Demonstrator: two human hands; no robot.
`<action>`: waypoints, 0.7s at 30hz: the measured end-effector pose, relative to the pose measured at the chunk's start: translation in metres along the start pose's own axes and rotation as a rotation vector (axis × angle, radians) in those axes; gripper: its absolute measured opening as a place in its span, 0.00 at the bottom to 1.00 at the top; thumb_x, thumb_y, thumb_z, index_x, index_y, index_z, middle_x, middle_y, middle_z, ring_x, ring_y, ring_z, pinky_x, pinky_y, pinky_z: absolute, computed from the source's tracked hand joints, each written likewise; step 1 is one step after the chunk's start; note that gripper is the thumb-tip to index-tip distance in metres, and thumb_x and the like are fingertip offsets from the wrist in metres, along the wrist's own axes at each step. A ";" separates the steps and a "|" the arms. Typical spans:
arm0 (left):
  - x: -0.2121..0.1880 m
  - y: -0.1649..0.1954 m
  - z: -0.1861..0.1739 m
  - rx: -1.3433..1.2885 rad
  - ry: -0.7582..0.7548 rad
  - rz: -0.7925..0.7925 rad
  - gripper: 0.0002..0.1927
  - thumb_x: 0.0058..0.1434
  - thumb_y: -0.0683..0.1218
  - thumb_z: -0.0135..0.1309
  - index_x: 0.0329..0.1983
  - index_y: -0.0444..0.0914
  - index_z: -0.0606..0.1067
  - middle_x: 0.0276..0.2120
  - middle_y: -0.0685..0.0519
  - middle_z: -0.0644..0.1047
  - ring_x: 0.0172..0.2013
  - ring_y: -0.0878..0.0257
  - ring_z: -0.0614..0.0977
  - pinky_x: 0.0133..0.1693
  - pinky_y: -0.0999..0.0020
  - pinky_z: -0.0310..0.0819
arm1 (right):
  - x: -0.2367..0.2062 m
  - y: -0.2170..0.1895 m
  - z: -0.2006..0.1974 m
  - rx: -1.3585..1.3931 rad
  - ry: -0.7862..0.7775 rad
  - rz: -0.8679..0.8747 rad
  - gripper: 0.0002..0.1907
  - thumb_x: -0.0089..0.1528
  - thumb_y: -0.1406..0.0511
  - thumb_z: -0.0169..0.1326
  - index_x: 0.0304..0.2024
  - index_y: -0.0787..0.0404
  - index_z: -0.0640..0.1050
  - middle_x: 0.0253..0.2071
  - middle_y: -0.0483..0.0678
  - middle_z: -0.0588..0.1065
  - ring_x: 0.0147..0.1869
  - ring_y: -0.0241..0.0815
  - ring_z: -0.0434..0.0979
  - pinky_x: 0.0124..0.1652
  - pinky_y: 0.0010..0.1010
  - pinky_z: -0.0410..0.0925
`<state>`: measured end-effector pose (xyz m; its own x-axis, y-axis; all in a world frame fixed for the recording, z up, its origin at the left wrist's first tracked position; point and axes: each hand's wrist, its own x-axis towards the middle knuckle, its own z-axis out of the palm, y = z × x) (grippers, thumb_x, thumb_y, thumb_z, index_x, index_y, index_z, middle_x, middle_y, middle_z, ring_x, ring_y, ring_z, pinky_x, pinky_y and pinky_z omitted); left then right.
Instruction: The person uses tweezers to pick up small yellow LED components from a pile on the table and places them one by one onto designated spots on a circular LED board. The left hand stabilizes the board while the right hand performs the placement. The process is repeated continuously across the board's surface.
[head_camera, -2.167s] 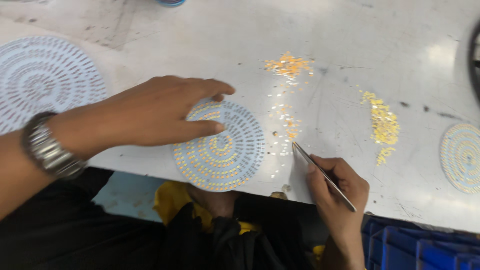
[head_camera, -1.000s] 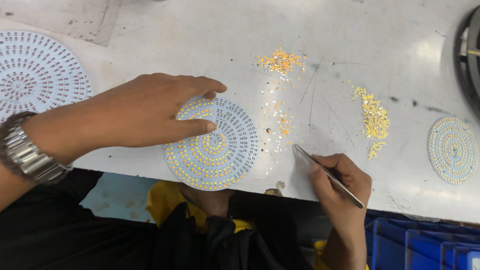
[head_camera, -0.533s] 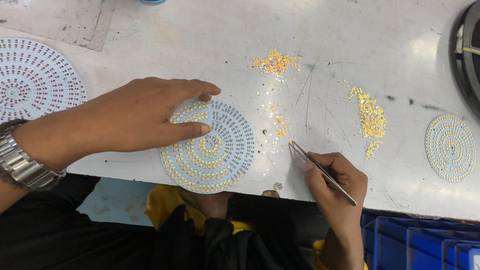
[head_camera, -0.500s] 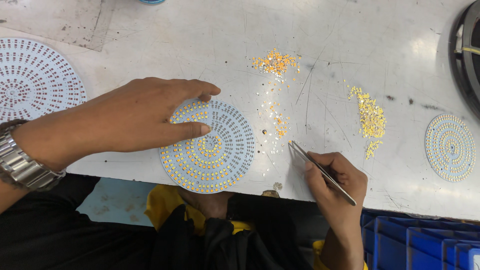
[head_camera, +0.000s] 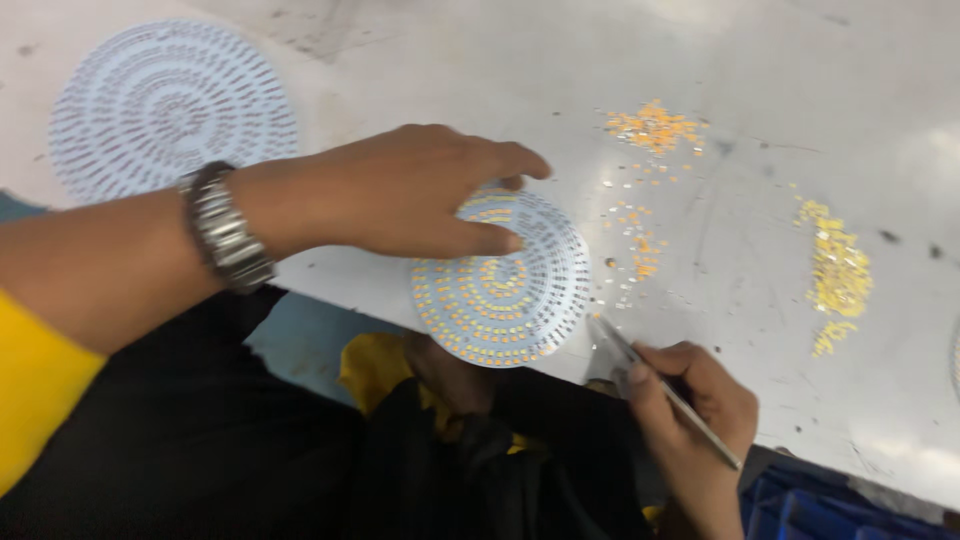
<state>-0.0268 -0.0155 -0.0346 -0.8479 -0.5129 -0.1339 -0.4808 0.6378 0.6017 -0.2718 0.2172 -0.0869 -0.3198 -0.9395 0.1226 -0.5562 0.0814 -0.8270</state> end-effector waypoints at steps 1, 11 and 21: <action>0.001 0.001 0.001 -0.010 0.012 0.023 0.36 0.57 0.59 0.57 0.67 0.41 0.66 0.55 0.44 0.78 0.53 0.46 0.80 0.52 0.53 0.72 | -0.002 -0.003 0.006 0.032 -0.030 -0.013 0.06 0.62 0.70 0.60 0.40 0.68 0.80 0.29 0.41 0.76 0.30 0.27 0.69 0.31 0.18 0.61; 0.004 0.000 0.007 0.007 0.041 0.063 0.36 0.57 0.58 0.59 0.66 0.39 0.67 0.53 0.41 0.78 0.52 0.46 0.80 0.52 0.54 0.73 | 0.003 -0.025 0.033 -0.206 -0.077 -0.148 0.07 0.56 0.69 0.62 0.36 0.66 0.80 0.26 0.47 0.78 0.23 0.33 0.76 0.27 0.23 0.65; 0.003 0.001 0.005 -0.002 0.032 0.063 0.36 0.57 0.58 0.58 0.66 0.39 0.67 0.54 0.43 0.78 0.53 0.46 0.80 0.53 0.53 0.72 | 0.004 -0.027 0.032 -0.242 -0.102 -0.158 0.07 0.55 0.69 0.63 0.34 0.66 0.80 0.22 0.47 0.76 0.21 0.33 0.74 0.26 0.23 0.65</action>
<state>-0.0313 -0.0136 -0.0383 -0.8690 -0.4898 -0.0700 -0.4259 0.6683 0.6099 -0.2334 0.2005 -0.0812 -0.1434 -0.9744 0.1734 -0.7636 -0.0026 -0.6457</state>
